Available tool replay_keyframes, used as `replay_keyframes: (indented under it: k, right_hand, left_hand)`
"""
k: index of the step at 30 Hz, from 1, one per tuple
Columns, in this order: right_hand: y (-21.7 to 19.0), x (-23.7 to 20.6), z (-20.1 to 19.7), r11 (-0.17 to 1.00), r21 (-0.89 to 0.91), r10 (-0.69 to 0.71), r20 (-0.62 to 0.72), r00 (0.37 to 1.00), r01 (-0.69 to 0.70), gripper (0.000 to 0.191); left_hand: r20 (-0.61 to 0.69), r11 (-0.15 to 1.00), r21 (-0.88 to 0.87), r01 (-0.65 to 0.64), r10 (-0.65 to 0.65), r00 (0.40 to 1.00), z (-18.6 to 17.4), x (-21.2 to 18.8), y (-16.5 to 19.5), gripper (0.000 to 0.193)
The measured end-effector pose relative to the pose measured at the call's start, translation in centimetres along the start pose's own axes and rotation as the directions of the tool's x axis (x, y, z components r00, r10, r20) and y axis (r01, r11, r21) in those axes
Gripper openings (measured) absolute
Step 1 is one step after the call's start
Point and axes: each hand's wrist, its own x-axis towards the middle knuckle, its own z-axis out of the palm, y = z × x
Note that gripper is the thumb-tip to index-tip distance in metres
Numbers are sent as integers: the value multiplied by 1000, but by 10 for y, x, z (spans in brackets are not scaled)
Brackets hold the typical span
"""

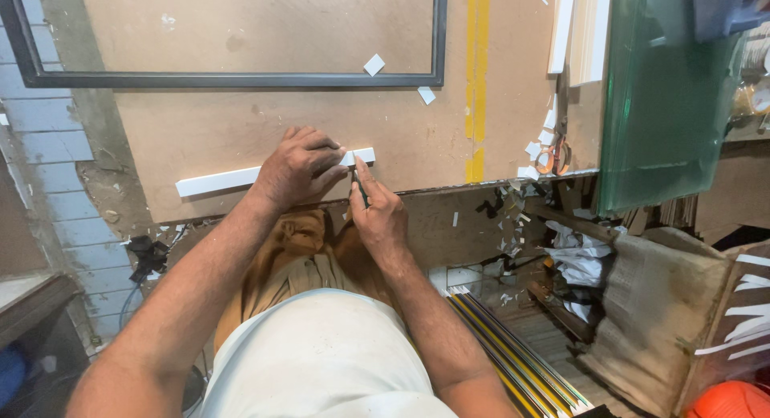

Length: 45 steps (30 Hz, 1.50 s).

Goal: The person holds a long white mat board strip on the workbench and cuts small pieces off its end with a utility knife, repeating the cuts to build a pile of small trimmed pieces. They then set the knife aside, take a picture frame, and fit the cut mat board strips into the frame's inner edge, pressing them into place around the frame.

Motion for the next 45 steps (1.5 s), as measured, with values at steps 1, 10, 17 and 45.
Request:
replay_keyframes:
  k: [1,10,17,45]
  right_hand:
    - [0,1,0,1000,-2,-3,-7,1000,3,51]
    - [7,-11,6,1000,-6,0,-40,999,0,51]
    - [15,-24,11,1000,-10,13,-41,999,-13,50]
    - [2,2,3,993,106,-56,-43,997,61,46]
  left_hand:
    - [-2,1000,3,-1,1,1000,0,0,0,21]
    - [-4,1000,8,-6,6,1000,0,-2,-2,23]
    - [-7,1000,9,-16,16,1000,1,-1,-2,22]
    - [-17,1000,21,-18,18,1000,1,-2,-3,22]
